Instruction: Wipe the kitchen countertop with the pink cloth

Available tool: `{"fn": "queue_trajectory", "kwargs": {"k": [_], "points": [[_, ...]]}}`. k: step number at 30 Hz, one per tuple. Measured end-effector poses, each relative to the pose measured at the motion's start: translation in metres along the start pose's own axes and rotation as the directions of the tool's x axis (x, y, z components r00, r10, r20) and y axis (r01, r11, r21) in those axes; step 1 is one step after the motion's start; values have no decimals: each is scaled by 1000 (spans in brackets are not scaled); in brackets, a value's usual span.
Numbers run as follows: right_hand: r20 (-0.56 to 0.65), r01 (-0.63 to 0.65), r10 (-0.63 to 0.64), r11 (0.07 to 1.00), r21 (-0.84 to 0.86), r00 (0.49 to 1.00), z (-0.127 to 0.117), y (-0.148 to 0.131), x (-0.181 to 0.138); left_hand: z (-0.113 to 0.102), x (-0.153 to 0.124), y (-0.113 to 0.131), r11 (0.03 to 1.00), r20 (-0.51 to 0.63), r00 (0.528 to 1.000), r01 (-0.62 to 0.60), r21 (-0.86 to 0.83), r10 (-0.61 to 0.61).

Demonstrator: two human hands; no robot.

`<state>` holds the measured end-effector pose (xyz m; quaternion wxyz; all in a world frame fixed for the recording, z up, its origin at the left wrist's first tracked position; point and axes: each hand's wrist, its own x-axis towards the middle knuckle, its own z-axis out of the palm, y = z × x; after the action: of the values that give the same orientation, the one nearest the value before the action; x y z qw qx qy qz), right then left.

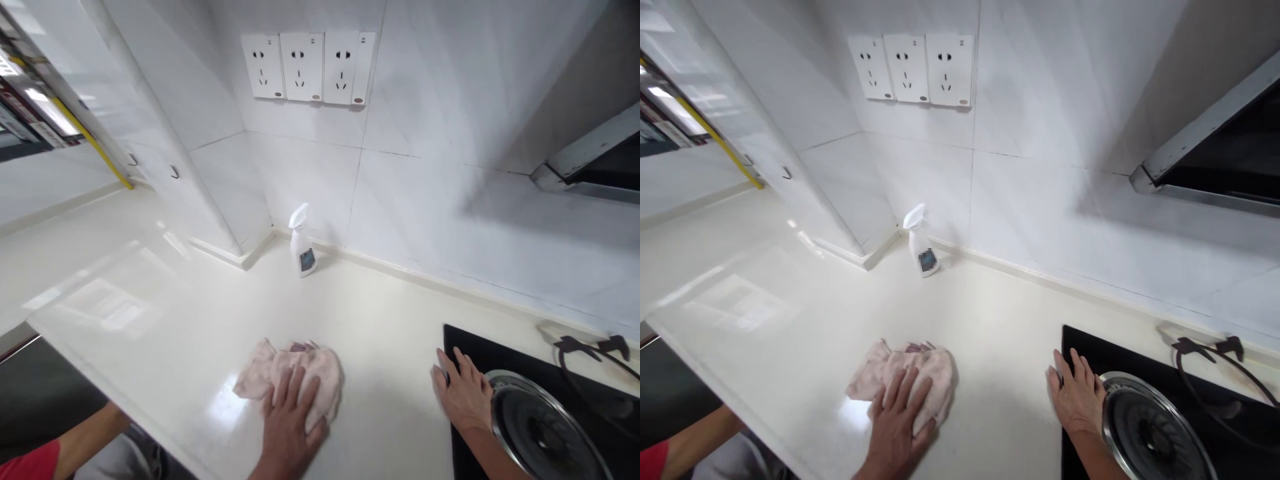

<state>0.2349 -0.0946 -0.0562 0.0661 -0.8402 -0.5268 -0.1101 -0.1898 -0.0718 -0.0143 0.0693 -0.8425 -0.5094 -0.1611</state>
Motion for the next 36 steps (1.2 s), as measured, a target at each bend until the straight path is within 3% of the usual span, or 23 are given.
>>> {"fn": "queue_trajectory", "kwargs": {"k": [4,8,11,14,18,22,27,32,36], "points": [[2,10,-10,1000,-16,1000,0,-1,0,12,43,-41,971,46,971,230,64,-233],[3,18,-18,999,-33,1000,-4,-4,1,22,110,-57,897,114,892,422,134,-437],[28,14,-13,999,-42,1000,-9,-6,2,30,163,-53,846,163,831,514,139,-532],[47,1,1,999,-35,999,-10,-7,3,39,208,-36,832,256,793,545,108,-553],[62,-21,22,1000,-21,998,-7,-8,4,50,233,-1,879,320,825,473,58,-465],[67,-32,34,999,-18,997,-7,-8,5,59,210,38,955,266,922,295,-10,-282],[57,-27,28,999,-25,998,-9,-7,4,56,136,70,989,107,994,26,-143,-11],[36,-8,9,1000,-23,999,-11,-6,3,23,58,55,957,-26,970,-244,-159,243],[39,-1,2,1000,-14,999,-12,-6,3,-5,13,23,957,-1,959,-282,-71,282]]}}
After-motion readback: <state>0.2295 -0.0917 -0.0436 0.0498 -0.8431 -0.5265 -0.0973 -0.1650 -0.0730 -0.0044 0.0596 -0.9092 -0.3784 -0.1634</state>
